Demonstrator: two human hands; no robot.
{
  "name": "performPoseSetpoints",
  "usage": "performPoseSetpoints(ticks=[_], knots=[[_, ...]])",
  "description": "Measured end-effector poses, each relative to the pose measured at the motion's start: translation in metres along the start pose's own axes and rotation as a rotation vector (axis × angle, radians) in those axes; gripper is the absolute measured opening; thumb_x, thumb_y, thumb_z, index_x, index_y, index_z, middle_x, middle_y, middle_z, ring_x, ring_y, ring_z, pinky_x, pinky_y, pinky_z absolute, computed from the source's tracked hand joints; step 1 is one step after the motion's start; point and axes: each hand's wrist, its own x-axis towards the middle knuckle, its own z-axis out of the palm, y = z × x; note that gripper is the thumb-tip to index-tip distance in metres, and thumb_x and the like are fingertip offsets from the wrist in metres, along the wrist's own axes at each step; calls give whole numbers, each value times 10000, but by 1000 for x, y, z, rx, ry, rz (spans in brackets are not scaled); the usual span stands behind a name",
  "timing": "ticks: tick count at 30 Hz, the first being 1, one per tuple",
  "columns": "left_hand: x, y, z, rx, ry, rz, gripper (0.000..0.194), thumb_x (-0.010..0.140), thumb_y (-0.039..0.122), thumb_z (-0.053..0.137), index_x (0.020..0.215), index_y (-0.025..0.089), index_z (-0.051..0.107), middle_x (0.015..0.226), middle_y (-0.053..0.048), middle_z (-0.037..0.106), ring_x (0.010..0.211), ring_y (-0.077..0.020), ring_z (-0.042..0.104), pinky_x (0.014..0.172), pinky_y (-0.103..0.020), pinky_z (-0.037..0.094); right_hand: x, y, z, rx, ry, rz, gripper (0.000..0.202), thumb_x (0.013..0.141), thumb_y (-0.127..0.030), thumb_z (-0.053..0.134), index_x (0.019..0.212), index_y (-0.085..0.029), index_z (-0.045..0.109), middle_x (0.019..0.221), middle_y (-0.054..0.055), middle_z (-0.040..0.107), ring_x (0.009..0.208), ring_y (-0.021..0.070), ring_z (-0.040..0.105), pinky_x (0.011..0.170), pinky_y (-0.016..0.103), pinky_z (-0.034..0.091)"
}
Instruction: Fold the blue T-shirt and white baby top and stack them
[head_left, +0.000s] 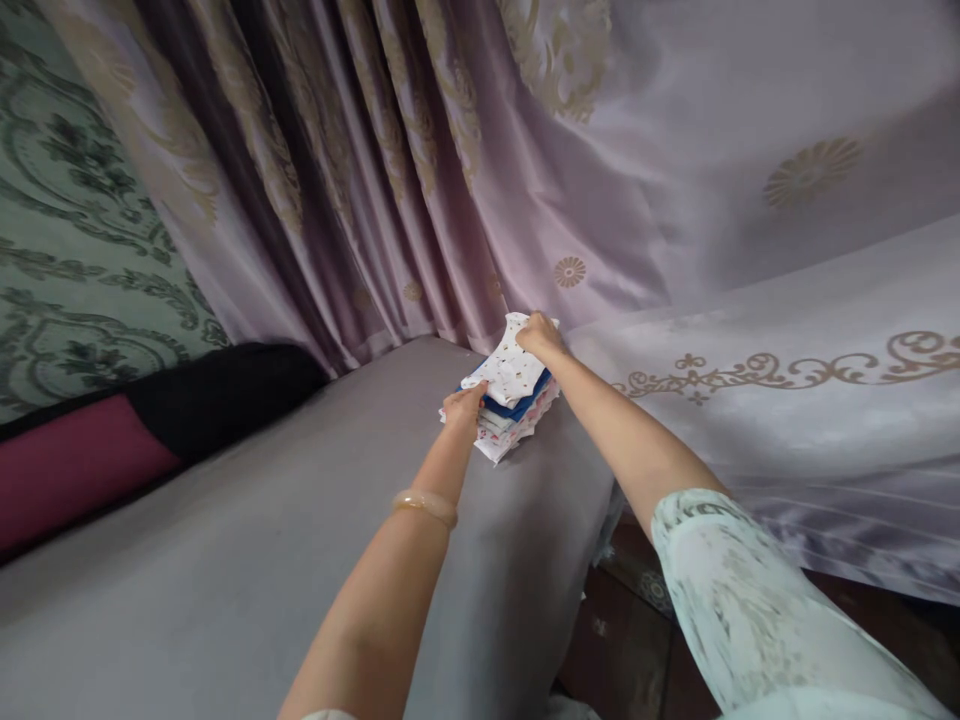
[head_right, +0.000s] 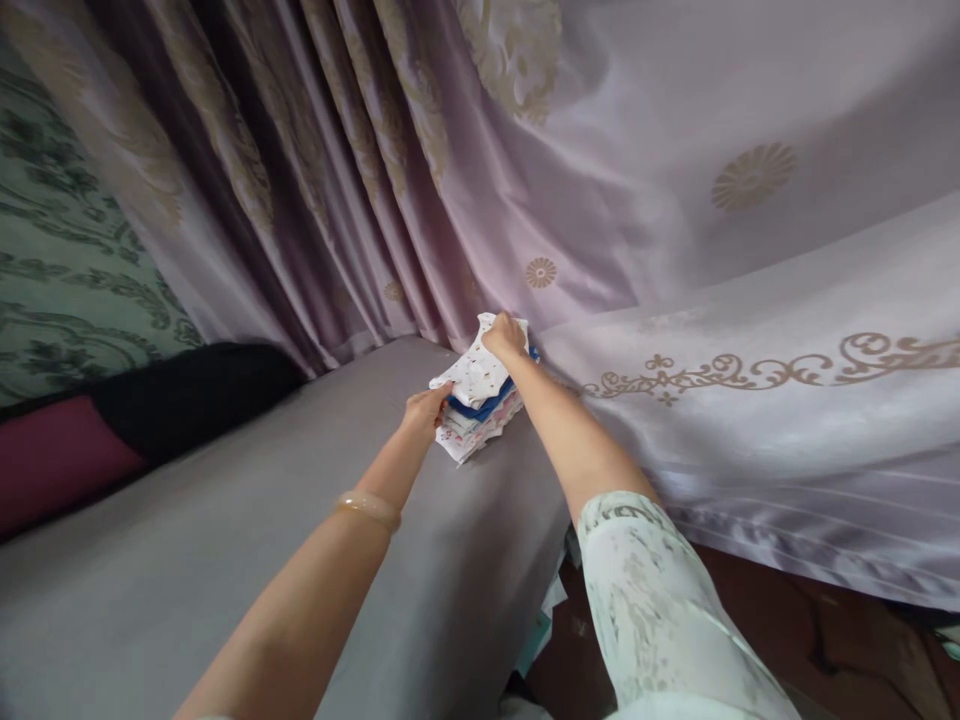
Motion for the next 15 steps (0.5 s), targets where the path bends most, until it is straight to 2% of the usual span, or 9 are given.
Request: performPoseSetpoints(ticks=[5, 8, 12, 15], knots=[[11, -23, -2, 12, 2, 31, 226, 684, 329, 772, 654, 149, 638, 445, 76, 392, 389, -56, 328, 408, -209, 254, -10, 3, 14, -20, -36, 35, 430, 820, -151, 581, 1240, -69, 536, 1179, 205, 652, 1143, 288, 611, 916, 343, 478], [16, -31, -3, 15, 2, 79, 234, 652, 334, 790, 706, 143, 667, 459, 70, 430, 398, -58, 365, 419, -202, 286, -15, 7, 25, -44, -29, 45, 470, 814, -174, 603, 1259, -66, 500, 1171, 204, 653, 1135, 290, 613, 908, 339, 482], [20, -29, -1, 44, 32, 78, 304, 607, 310, 811, 833, 150, 686, 479, 64, 478, 425, -93, 455, 440, -214, 337, -20, 10, 40, -51, 3, 27, 484, 822, -129, 568, 1288, -73, 450, 1185, 197, 642, 1123, 275, 617, 881, 333, 492], [23, -23, 1, 46, 76, 101, 321, 609, 349, 801, 836, 153, 688, 486, 58, 484, 459, -114, 496, 459, -223, 355, -24, 9, 46, -74, 40, 4, 547, 825, -122, 549, 1343, -49, 388, 1233, 211, 607, 1133, 279, 603, 890, 338, 481]])
